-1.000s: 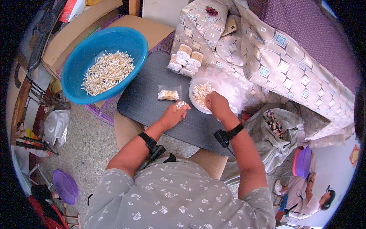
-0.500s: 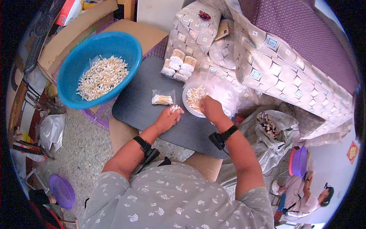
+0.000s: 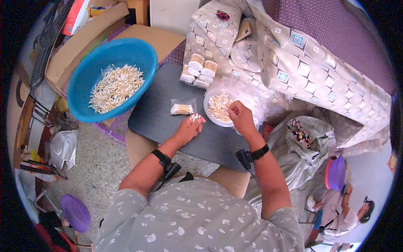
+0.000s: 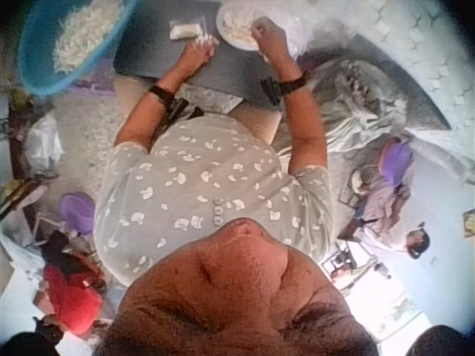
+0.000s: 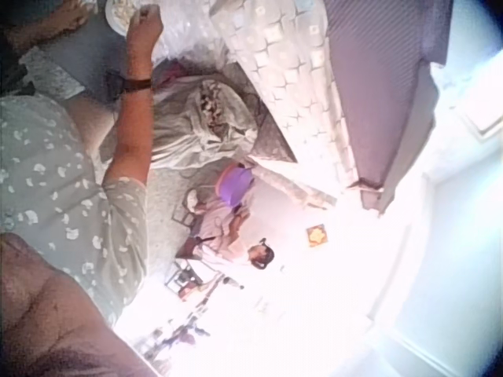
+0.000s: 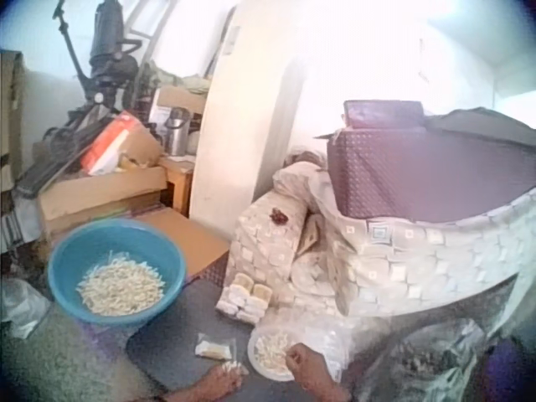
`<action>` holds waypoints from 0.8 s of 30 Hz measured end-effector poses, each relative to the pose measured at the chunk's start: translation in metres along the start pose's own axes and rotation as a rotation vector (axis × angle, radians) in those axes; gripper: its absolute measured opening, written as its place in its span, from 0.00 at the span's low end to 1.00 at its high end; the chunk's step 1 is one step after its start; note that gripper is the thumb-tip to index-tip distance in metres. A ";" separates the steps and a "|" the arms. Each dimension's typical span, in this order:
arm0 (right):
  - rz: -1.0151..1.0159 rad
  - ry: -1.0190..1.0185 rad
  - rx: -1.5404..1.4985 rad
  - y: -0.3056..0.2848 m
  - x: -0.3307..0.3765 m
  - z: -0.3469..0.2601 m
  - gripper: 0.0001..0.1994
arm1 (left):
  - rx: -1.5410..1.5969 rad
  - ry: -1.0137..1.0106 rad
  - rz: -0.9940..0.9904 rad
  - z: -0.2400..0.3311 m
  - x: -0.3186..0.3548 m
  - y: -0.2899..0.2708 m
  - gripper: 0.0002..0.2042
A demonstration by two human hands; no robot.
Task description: Packaging cotton swabs into small plastic bags.
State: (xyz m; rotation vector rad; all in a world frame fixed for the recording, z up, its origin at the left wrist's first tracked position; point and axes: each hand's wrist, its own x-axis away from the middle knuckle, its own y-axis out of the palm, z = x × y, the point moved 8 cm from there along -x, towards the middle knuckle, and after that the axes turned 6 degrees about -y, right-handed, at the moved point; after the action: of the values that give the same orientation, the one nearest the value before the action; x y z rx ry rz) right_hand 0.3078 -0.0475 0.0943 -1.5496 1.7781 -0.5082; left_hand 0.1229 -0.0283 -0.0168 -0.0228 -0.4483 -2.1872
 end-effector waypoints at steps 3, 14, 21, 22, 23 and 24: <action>-0.025 0.162 -0.430 0.020 0.018 -0.005 0.04 | 0.036 -0.007 0.028 0.000 0.001 -0.003 0.09; -0.221 0.275 -0.852 0.115 0.076 0.000 0.04 | 0.009 -0.061 0.012 0.004 -0.001 0.000 0.11; -0.232 0.343 -0.821 0.120 0.078 -0.003 0.04 | -0.117 -0.107 0.007 0.001 -0.002 -0.001 0.08; -0.220 0.344 -0.827 0.121 0.079 -0.001 0.04 | -0.142 -0.108 0.025 0.004 -0.001 -0.001 0.07; -0.181 0.329 -0.816 0.119 0.079 0.001 0.04 | -0.152 -0.111 0.017 0.005 0.000 0.002 0.07; -0.142 0.314 -0.806 0.118 0.078 0.003 0.04 | -0.154 -0.109 0.018 0.007 0.001 0.005 0.07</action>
State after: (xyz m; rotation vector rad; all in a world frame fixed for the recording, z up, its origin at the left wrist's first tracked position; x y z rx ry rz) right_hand 0.2274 -0.0991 -0.0101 -2.2415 2.2833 -0.0805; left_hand 0.1248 -0.0296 -0.0087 -0.2308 -0.3377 -2.2053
